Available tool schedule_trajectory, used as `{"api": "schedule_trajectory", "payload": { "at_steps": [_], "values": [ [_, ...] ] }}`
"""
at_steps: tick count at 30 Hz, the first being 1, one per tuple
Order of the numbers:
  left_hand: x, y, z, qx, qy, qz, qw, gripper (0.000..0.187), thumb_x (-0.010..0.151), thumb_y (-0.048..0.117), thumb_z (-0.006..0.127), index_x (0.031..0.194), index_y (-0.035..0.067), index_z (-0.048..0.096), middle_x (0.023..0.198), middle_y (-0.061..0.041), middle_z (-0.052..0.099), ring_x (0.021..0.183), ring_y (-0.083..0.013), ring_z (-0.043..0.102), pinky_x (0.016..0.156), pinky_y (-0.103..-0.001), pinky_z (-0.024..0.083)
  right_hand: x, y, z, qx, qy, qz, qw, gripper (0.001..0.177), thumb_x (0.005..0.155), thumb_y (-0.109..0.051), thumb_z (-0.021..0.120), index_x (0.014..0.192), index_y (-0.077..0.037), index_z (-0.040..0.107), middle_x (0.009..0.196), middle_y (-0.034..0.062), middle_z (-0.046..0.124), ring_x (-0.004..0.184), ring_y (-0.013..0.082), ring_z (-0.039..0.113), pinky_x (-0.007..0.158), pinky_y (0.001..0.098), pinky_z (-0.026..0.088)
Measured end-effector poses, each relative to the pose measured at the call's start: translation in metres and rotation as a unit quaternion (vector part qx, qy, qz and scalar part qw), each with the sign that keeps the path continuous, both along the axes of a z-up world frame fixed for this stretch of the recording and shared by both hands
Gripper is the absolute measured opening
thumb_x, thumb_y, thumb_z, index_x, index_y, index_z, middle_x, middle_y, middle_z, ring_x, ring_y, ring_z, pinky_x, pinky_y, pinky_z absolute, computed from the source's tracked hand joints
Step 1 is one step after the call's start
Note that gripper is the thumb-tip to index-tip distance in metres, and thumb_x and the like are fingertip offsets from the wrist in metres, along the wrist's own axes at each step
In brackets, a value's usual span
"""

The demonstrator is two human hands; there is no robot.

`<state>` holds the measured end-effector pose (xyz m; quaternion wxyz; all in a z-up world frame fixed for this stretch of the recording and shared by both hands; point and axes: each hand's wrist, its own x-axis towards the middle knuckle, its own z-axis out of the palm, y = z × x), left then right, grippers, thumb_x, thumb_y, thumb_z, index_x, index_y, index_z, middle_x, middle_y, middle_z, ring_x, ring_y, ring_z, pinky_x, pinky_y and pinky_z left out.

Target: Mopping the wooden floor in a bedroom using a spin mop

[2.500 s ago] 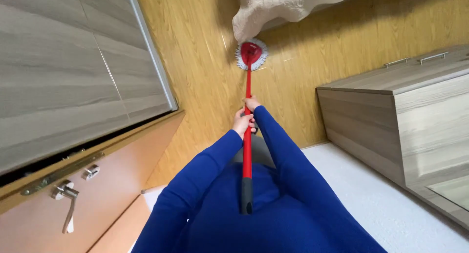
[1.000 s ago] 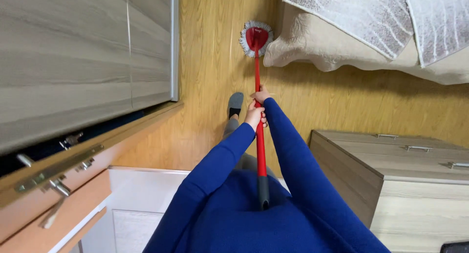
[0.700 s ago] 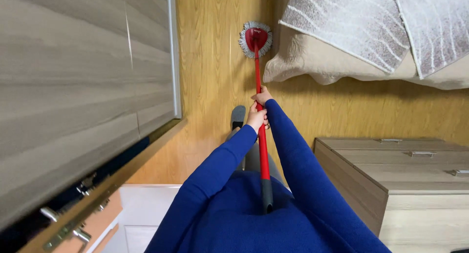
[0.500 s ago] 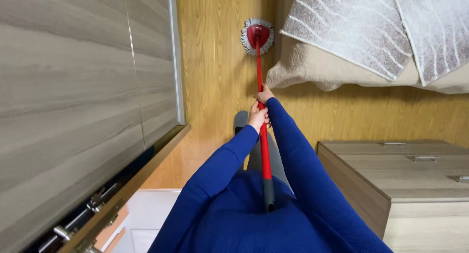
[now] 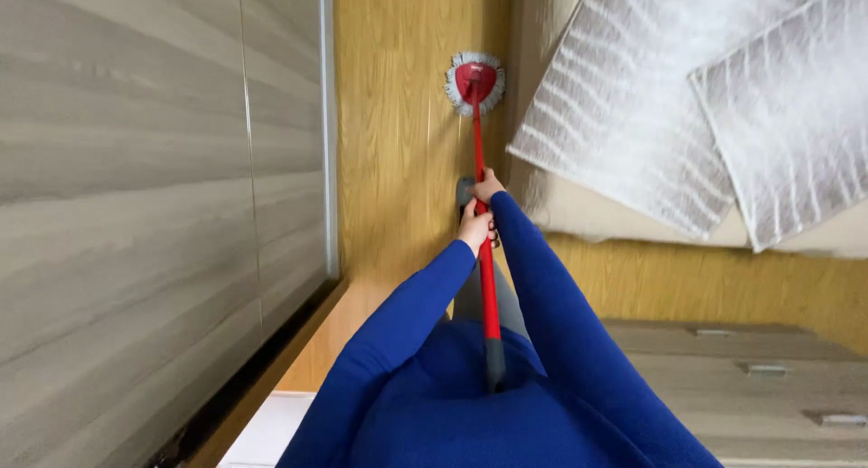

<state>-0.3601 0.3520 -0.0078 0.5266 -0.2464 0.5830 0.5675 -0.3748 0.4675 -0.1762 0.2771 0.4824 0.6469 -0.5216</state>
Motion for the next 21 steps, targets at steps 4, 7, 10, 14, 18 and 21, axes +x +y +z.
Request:
{"api": "schedule_trajectory", "payload": {
  "at_steps": [4,7,10,14,18,21],
  "values": [
    [-0.032,0.050,-0.017,-0.007,0.003,0.003,1.000,0.074,0.096,0.013,0.058,0.160,0.023,0.023,0.073,-0.009,0.054,0.046,-0.0190,0.056,0.033,-0.039,0.049,-0.046,0.041,0.047,-0.022,-0.013,0.021,0.999,0.095,0.086,-0.035,0.082,0.162,-0.019,0.027,0.153,0.0242,0.049,0.140,0.0416,0.050,0.113,0.0523,0.045],
    [-0.059,0.088,-0.019,-0.003,0.001,0.020,1.000,0.070,0.096,0.012,0.056,0.159,0.022,0.026,0.073,-0.009,0.052,0.046,-0.0182,0.054,0.033,-0.037,0.048,-0.069,0.085,-0.014,-0.018,-0.007,0.015,1.000,0.095,0.086,-0.036,0.083,0.162,-0.022,0.027,0.152,0.0224,0.051,0.138,0.0411,0.052,0.111,0.0516,0.046],
    [-0.088,0.115,-0.001,-0.011,0.005,0.018,1.000,0.070,0.096,0.011,0.055,0.159,0.020,0.025,0.075,-0.008,0.054,0.047,-0.0169,0.056,0.034,-0.036,0.050,-0.098,0.114,-0.007,-0.015,-0.017,0.019,1.000,0.096,0.084,-0.037,0.085,0.161,-0.024,0.028,0.153,0.0215,0.050,0.139,0.0408,0.052,0.112,0.0513,0.046],
    [-0.124,0.149,0.004,-0.015,0.005,0.021,1.000,0.070,0.096,0.011,0.056,0.159,0.020,0.026,0.076,-0.009,0.056,0.048,-0.0179,0.058,0.034,-0.037,0.050,-0.130,0.148,-0.014,-0.019,-0.014,0.022,0.999,0.098,0.084,-0.037,0.086,0.161,-0.024,0.028,0.153,0.0219,0.050,0.138,0.0410,0.052,0.111,0.0518,0.047],
    [-0.157,0.187,-0.009,-0.007,-0.003,0.040,0.999,0.072,0.096,0.011,0.054,0.160,0.021,0.022,0.076,-0.009,0.051,0.048,-0.0172,0.054,0.035,-0.036,0.049,-0.169,0.183,-0.006,-0.022,-0.002,0.007,1.000,0.091,0.087,-0.030,0.079,0.161,-0.022,0.027,0.151,0.0245,0.050,0.138,0.0432,0.051,0.113,0.0535,0.045],
    [-0.191,0.211,-0.009,-0.006,0.000,0.041,0.999,0.071,0.097,0.012,0.052,0.160,0.021,0.021,0.077,-0.009,0.050,0.047,-0.0168,0.053,0.035,-0.035,0.049,-0.207,0.203,0.021,-0.021,0.008,0.012,1.000,0.081,0.092,-0.023,0.068,0.161,-0.020,0.026,0.151,0.0258,0.050,0.139,0.0436,0.050,0.115,0.0531,0.043]
  ]
}}
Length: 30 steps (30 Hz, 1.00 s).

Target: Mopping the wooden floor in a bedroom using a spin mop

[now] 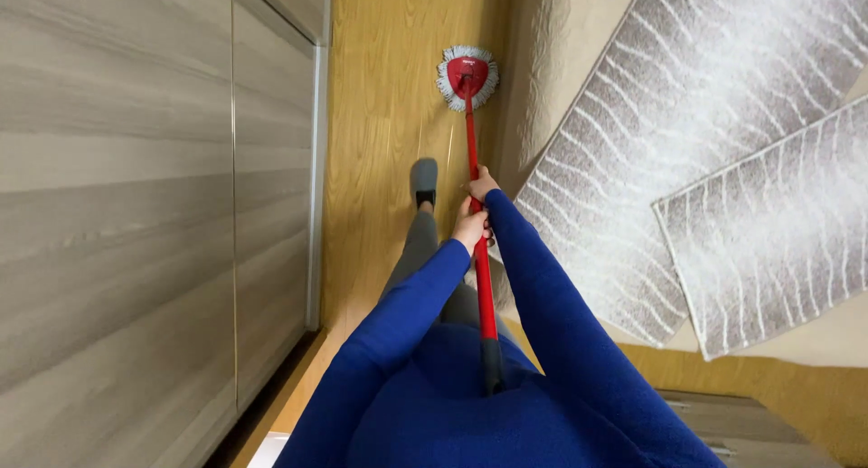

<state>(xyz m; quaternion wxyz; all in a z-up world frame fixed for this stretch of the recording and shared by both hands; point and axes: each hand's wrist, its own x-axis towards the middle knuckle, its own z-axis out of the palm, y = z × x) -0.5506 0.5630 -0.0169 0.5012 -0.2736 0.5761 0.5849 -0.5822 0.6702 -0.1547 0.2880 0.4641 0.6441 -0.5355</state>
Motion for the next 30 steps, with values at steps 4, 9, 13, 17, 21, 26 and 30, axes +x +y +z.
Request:
{"api": "schedule_trajectory", "payload": {
  "at_steps": [4,9,13,17,21,26,30],
  "values": [
    [-0.058,0.034,0.011,-0.019,0.020,-0.060,0.998,0.068,0.097,0.013,0.050,0.159,0.020,0.024,0.080,-0.008,0.054,0.049,-0.0141,0.057,0.038,-0.033,0.052,-0.051,0.044,-0.016,0.002,0.002,0.007,1.000,0.088,0.089,-0.025,0.071,0.163,-0.019,0.023,0.152,0.0267,0.049,0.140,0.0439,0.049,0.114,0.0520,0.043],
    [-0.134,0.083,0.042,-0.012,0.025,-0.058,0.998,0.070,0.096,0.011,0.052,0.160,0.018,0.025,0.093,-0.013,0.057,0.058,-0.0153,0.057,0.042,-0.029,0.053,-0.117,0.086,-0.001,-0.003,-0.003,-0.006,1.000,0.095,0.086,-0.026,0.078,0.163,-0.019,0.023,0.151,0.0285,0.048,0.139,0.0455,0.049,0.114,0.0539,0.044],
    [-0.194,0.117,0.067,-0.011,0.029,-0.069,0.997,0.069,0.096,0.012,0.053,0.160,0.016,0.027,0.101,-0.014,0.059,0.064,-0.0154,0.057,0.044,-0.027,0.055,-0.170,0.120,0.005,-0.002,-0.014,-0.015,1.000,0.093,0.087,-0.025,0.079,0.163,-0.019,0.026,0.150,0.0271,0.050,0.137,0.0444,0.053,0.111,0.0541,0.046],
    [-0.243,0.144,0.069,-0.005,0.037,-0.083,0.996,0.071,0.097,0.013,0.054,0.161,0.013,0.024,0.105,-0.015,0.059,0.068,-0.0160,0.057,0.046,-0.026,0.056,-0.218,0.146,0.015,-0.001,-0.028,-0.013,1.000,0.090,0.088,-0.027,0.078,0.162,-0.019,0.027,0.149,0.0271,0.051,0.136,0.0436,0.053,0.110,0.0539,0.047],
    [-0.274,0.178,0.013,-0.018,0.042,-0.086,0.995,0.068,0.096,0.019,0.060,0.157,0.020,0.032,0.083,-0.010,0.061,0.049,-0.0167,0.060,0.037,-0.031,0.054,-0.260,0.182,-0.007,-0.002,-0.026,-0.003,1.000,0.092,0.089,-0.028,0.078,0.163,-0.018,0.025,0.150,0.0280,0.050,0.138,0.0439,0.052,0.110,0.0544,0.047],
    [-0.333,0.224,0.023,-0.013,0.038,-0.067,0.997,0.067,0.095,0.015,0.057,0.157,0.017,0.034,0.084,-0.011,0.063,0.049,-0.0189,0.060,0.039,-0.033,0.055,-0.319,0.231,0.001,-0.009,-0.026,-0.004,1.000,0.090,0.091,-0.028,0.075,0.163,-0.016,0.024,0.152,0.0287,0.048,0.138,0.0451,0.051,0.110,0.0543,0.047],
    [-0.381,0.259,0.013,0.017,0.045,-0.050,0.998,0.072,0.094,0.011,0.056,0.160,0.014,0.025,0.083,-0.010,0.059,0.052,-0.0167,0.056,0.040,-0.032,0.054,-0.367,0.269,-0.012,-0.003,-0.023,0.018,1.000,0.094,0.088,-0.031,0.079,0.163,-0.018,0.024,0.151,0.0280,0.049,0.137,0.0444,0.052,0.109,0.0547,0.047]
  ]
}}
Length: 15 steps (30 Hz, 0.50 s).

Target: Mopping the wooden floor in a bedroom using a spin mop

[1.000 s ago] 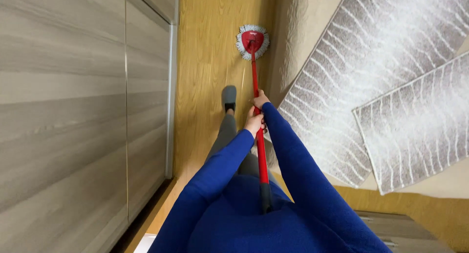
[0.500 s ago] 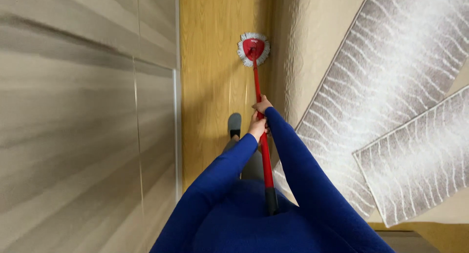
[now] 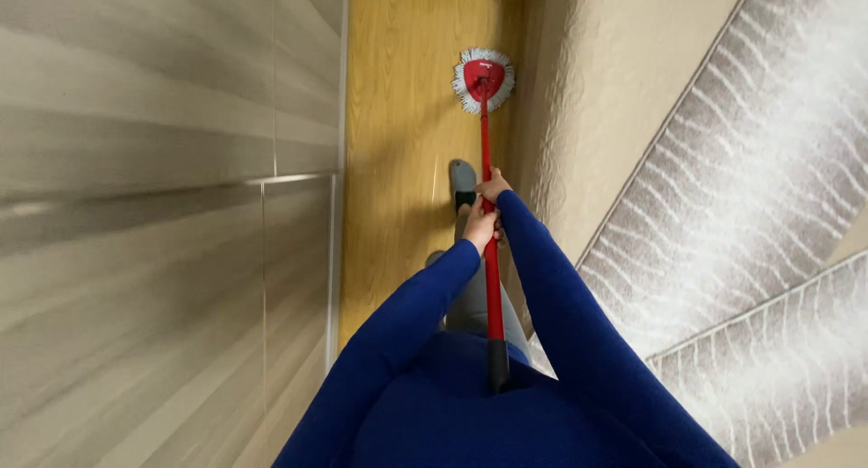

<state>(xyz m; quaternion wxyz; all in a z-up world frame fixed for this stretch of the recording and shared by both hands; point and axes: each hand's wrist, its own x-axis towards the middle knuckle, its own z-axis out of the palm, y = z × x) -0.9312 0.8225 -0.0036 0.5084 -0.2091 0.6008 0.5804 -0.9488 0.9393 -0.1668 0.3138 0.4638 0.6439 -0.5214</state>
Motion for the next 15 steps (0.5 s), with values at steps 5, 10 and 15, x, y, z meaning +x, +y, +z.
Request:
{"api": "schedule_trajectory", "payload": {
  "at_steps": [5,10,15],
  "values": [
    [-0.052,0.062,0.000,-0.026,0.043,0.005,0.999,0.070,0.092,0.008,0.060,0.157,0.008,0.035,0.080,-0.013,0.064,0.049,-0.0205,0.061,0.039,-0.031,0.050,-0.048,0.059,-0.024,0.003,0.003,0.015,1.000,0.087,0.090,-0.034,0.076,0.160,-0.015,0.028,0.149,0.0316,0.050,0.136,0.0472,0.052,0.110,0.0564,0.048],
    [-0.129,0.120,0.060,0.035,-0.030,0.021,0.999,0.077,0.094,0.009,0.058,0.161,0.007,0.019,0.098,-0.011,0.062,0.068,-0.0172,0.059,0.048,-0.028,0.055,-0.117,0.117,0.009,-0.015,0.008,-0.020,1.000,0.090,0.091,-0.028,0.078,0.162,-0.017,0.025,0.149,0.0299,0.050,0.134,0.0479,0.053,0.107,0.0562,0.048],
    [-0.174,0.168,0.072,0.031,-0.038,0.047,0.998,0.077,0.097,0.013,0.059,0.161,0.006,0.017,0.101,-0.010,0.060,0.071,-0.0148,0.059,0.048,-0.024,0.056,-0.162,0.163,-0.016,-0.031,0.012,-0.001,0.999,0.093,0.092,-0.028,0.076,0.164,-0.015,0.020,0.153,0.0302,0.047,0.139,0.0467,0.049,0.110,0.0560,0.046]
  ]
}}
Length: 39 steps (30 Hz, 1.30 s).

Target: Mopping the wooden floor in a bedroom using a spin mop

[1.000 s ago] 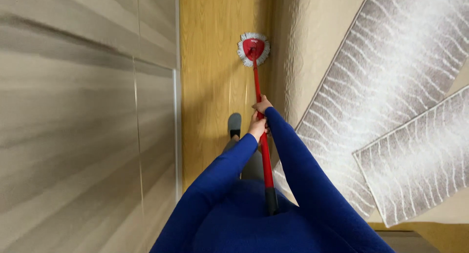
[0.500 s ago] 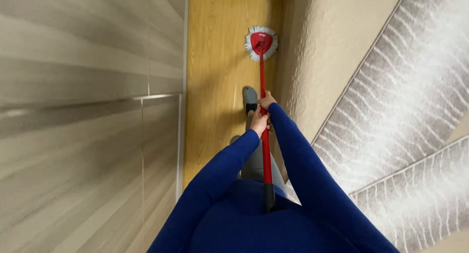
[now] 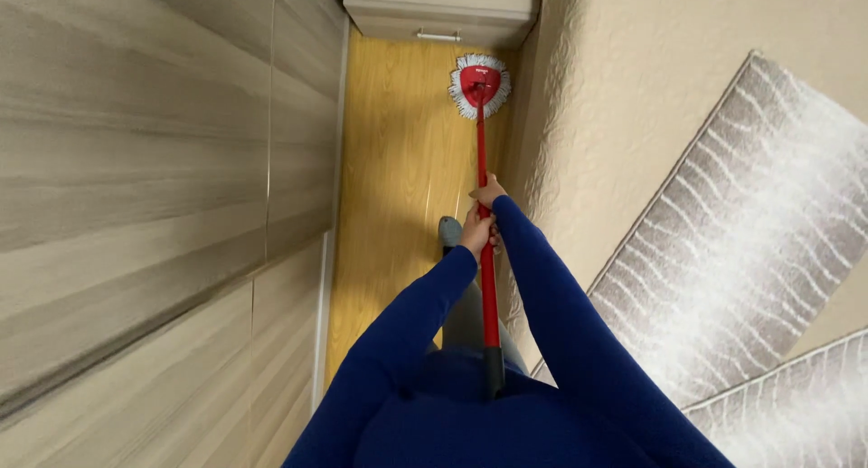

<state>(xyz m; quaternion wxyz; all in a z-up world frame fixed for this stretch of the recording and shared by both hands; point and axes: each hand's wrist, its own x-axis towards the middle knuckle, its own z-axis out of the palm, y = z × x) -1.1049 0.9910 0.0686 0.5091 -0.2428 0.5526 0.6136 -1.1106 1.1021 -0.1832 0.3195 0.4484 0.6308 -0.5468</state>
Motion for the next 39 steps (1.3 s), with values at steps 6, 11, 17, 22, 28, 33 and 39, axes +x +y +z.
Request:
{"api": "schedule_trajectory", "payload": {
  "at_steps": [6,11,17,22,28,33,39],
  "values": [
    [-0.034,0.032,-0.030,0.006,-0.032,0.007,0.999,0.075,0.097,0.014,0.058,0.161,0.018,0.018,0.079,-0.006,0.053,0.050,-0.0164,0.051,0.038,-0.031,0.048,-0.037,0.034,0.006,0.011,0.014,0.009,1.000,0.092,0.092,-0.035,0.077,0.164,-0.016,0.021,0.151,0.0270,0.049,0.138,0.0425,0.051,0.110,0.0538,0.047],
    [-0.047,0.053,-0.054,0.016,-0.023,-0.008,1.000,0.074,0.096,0.012,0.057,0.160,0.013,0.020,0.077,-0.008,0.053,0.049,-0.0170,0.052,0.037,-0.033,0.048,-0.031,0.061,-0.043,0.019,0.069,-0.034,0.997,0.083,0.102,-0.065,0.053,0.158,-0.006,0.034,0.153,0.0293,0.047,0.140,0.0441,0.049,0.114,0.0539,0.045],
    [-0.065,0.082,-0.187,0.022,0.010,-0.004,1.000,0.057,0.081,-0.002,0.064,0.135,0.005,0.047,0.069,-0.014,0.059,0.049,-0.0225,0.060,0.037,-0.037,0.054,-0.002,0.054,0.147,0.264,0.253,-0.155,0.917,0.036,0.098,-0.012,0.056,0.130,-0.018,0.068,0.116,0.0210,0.070,0.114,0.0439,0.064,0.102,0.0547,0.051],
    [-0.095,0.098,-0.211,0.077,0.000,0.007,0.997,0.042,0.086,0.006,0.073,0.120,-0.003,0.051,0.073,-0.015,0.064,0.055,-0.0224,0.067,0.040,-0.031,0.054,0.026,-0.019,0.358,0.284,0.445,-0.039,0.848,0.047,0.091,-0.022,0.058,0.137,-0.016,0.067,0.139,0.0129,0.061,0.133,0.0369,0.054,0.115,0.0450,0.039],
    [-0.112,0.076,-0.171,0.045,-0.037,-0.100,0.993,0.085,0.098,0.014,0.061,0.160,0.034,0.006,0.110,-0.019,0.067,0.079,-0.0233,0.073,0.064,-0.034,0.061,0.027,-0.081,0.402,0.344,0.551,-0.159,0.743,0.024,0.092,-0.021,0.076,0.075,-0.005,0.071,0.096,0.0123,0.077,0.107,0.0394,0.072,0.107,0.0543,0.048],
    [-0.115,0.053,-0.208,-0.018,-0.022,-0.158,0.987,0.083,0.092,0.003,0.054,0.159,0.025,0.010,0.090,-0.016,0.064,0.057,-0.0126,0.059,0.048,-0.030,0.058,0.024,-0.137,0.366,0.377,0.544,-0.216,0.718,0.034,0.097,-0.017,0.070,0.064,-0.009,0.065,0.072,0.0057,0.071,0.082,0.0307,0.075,0.099,0.0521,0.055],
    [-0.114,0.001,-0.221,-0.033,0.050,-0.205,0.977,0.079,0.092,0.006,0.055,0.159,0.019,0.015,0.072,-0.010,0.057,0.055,-0.0145,0.058,0.044,-0.033,0.058,0.014,-0.195,0.373,0.414,0.554,-0.223,0.687,0.036,0.100,-0.011,0.064,0.064,-0.007,0.058,0.070,0.0121,0.066,0.072,0.0363,0.069,0.090,0.0529,0.056]
  ]
}}
